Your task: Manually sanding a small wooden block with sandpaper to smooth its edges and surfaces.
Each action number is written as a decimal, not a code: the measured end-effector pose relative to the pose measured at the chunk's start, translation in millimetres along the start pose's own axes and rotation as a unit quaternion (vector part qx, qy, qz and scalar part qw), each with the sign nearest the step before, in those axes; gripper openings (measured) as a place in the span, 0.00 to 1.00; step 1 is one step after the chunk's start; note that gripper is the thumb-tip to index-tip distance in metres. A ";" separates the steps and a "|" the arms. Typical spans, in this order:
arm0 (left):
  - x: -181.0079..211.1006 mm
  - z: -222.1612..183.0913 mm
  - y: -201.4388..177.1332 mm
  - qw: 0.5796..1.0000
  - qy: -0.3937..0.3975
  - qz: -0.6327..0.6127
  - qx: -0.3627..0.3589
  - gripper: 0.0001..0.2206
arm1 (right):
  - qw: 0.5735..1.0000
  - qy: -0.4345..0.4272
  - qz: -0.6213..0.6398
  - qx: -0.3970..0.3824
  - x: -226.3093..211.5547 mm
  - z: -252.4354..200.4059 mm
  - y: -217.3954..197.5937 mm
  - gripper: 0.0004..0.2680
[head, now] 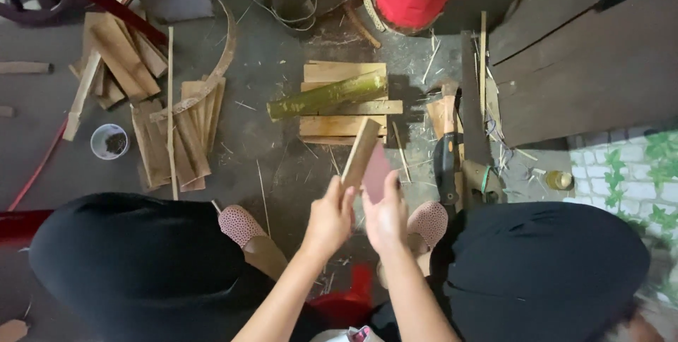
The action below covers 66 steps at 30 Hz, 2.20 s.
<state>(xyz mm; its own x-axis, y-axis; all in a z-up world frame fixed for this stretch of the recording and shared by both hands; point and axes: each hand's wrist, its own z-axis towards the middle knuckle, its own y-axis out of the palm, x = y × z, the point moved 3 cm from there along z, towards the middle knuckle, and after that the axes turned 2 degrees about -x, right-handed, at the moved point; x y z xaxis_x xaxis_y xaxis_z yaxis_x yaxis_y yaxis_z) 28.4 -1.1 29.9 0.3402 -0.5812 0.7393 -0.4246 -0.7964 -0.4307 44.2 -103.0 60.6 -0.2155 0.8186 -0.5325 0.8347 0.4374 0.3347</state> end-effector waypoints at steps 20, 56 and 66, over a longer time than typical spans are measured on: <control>-4.8 -1.4 -2.9 1.000 0.016 0.000 -0.007 0.10 | 0.999 -0.034 -0.006 -0.029 -0.5 22.7 -14.5 0.26; -11.3 2.3 4.5 0.895 -0.010 -0.412 -0.173 0.20 | 0.992 -0.075 -0.005 -0.096 -15.2 31.4 -26.2 0.06; -19.4 8.0 0.9 0.978 0.069 -0.141 -0.140 0.17 | 0.989 -0.004 -0.041 -0.140 -19.5 40.4 -27.9 0.15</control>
<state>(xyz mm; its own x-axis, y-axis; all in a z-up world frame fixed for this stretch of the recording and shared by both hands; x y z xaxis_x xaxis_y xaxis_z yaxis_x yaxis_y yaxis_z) 28.2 8.1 11.0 0.3692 -0.3010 0.8793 -0.5496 -0.8337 -0.0547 45.5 -146.3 30.3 -0.2707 0.7737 -0.5728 0.6407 0.5889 0.4927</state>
